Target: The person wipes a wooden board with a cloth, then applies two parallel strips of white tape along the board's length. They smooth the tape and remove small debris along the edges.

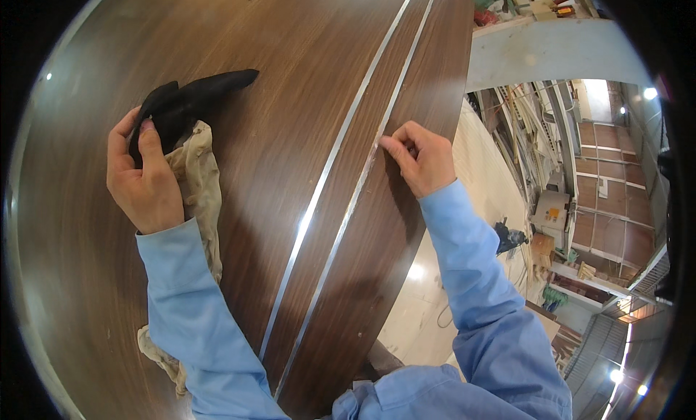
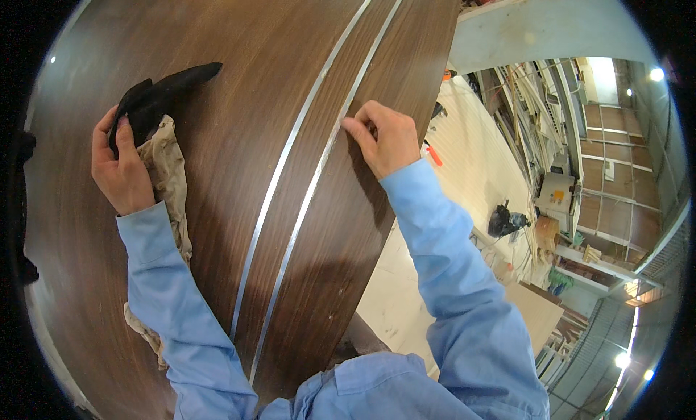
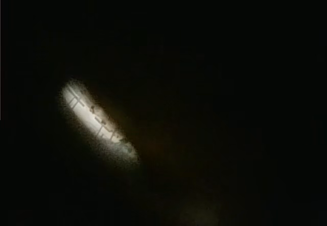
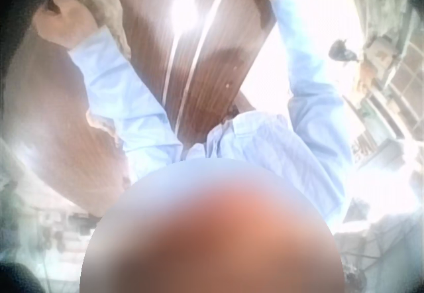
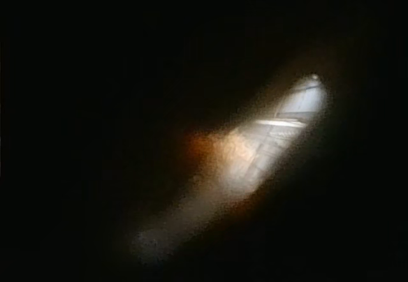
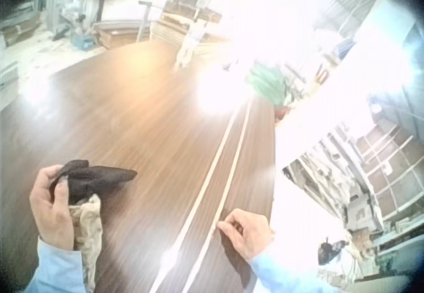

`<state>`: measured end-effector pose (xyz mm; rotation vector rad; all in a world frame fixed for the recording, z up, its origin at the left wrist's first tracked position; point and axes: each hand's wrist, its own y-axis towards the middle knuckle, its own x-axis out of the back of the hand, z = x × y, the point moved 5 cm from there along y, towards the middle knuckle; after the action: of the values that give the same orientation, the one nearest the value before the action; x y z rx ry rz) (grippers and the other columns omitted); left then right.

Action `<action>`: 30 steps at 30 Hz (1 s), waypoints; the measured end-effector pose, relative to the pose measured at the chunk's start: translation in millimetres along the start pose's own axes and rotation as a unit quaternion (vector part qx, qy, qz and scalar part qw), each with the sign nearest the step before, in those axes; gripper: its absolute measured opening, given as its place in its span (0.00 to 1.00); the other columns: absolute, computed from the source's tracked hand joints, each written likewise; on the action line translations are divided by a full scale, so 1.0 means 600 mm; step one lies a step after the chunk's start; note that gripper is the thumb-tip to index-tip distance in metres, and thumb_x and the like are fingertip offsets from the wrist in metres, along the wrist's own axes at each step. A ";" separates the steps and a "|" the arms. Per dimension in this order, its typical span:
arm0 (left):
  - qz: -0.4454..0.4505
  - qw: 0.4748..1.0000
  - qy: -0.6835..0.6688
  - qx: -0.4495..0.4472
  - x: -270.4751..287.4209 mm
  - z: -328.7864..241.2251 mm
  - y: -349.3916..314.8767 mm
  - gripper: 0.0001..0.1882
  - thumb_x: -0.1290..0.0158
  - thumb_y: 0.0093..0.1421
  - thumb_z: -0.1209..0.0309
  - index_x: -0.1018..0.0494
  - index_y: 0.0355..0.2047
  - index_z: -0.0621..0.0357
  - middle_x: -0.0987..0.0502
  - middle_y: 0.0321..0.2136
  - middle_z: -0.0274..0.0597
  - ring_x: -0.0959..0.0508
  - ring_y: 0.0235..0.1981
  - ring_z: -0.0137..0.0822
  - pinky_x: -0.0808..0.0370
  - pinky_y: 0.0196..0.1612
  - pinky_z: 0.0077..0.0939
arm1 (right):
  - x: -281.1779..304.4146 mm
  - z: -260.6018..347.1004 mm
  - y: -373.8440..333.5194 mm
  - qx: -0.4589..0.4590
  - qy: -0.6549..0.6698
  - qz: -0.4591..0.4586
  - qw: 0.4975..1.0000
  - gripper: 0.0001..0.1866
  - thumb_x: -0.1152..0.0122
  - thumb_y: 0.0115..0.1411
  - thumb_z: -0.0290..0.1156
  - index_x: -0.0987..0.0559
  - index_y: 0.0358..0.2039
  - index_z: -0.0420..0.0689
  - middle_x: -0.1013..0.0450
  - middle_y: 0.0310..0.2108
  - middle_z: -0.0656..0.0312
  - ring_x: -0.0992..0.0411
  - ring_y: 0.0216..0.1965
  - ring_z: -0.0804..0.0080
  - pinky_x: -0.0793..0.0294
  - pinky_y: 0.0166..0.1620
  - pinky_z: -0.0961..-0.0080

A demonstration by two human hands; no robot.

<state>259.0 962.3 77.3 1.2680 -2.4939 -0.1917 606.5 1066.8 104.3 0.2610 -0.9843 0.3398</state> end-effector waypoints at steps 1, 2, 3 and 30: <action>-0.001 1.000 -0.003 0.000 0.000 0.000 -0.001 0.11 0.48 0.68 0.72 0.22 0.47 0.64 0.18 0.42 0.43 0.21 0.45 0.33 0.27 0.53 0.27 | -0.002 0.002 -0.001 0.014 0.000 0.019 1.000 0.12 0.30 0.62 0.32 0.22 0.29 0.37 0.30 0.19 0.62 0.35 0.22 0.79 0.32 0.28 0.78; -0.003 1.000 -0.002 -0.002 0.001 0.001 -0.001 0.11 0.48 0.68 0.72 0.22 0.47 0.64 0.18 0.42 0.43 0.21 0.45 0.33 0.27 0.53 0.27 | -0.003 0.006 -0.003 0.035 0.004 0.033 0.999 0.12 0.30 0.62 0.32 0.22 0.29 0.37 0.30 0.19 0.63 0.35 0.23 0.79 0.32 0.28 0.78; -0.003 1.000 -0.012 0.001 0.001 0.003 -0.001 0.11 0.48 0.68 0.72 0.22 0.47 0.64 0.18 0.42 0.43 0.21 0.45 0.33 0.27 0.53 0.27 | -0.006 0.010 -0.004 0.055 0.007 0.055 0.997 0.13 0.30 0.62 0.32 0.22 0.29 0.37 0.31 0.19 0.63 0.36 0.23 0.79 0.32 0.28 0.78; 0.007 0.997 -0.072 0.031 -0.004 0.005 -0.001 0.10 0.49 0.69 0.74 0.23 0.47 0.64 0.19 0.43 0.42 0.21 0.45 0.31 0.26 0.52 0.25 | 0.006 -0.031 0.049 -0.048 -0.069 -0.092 0.992 0.13 0.33 0.63 0.34 0.22 0.29 0.37 0.24 0.20 0.54 0.24 0.23 0.66 0.26 0.29 0.70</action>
<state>259.9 963.7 74.0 1.3029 -2.6490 -0.2093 610.9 1101.4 99.2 0.2886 -1.0999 0.1069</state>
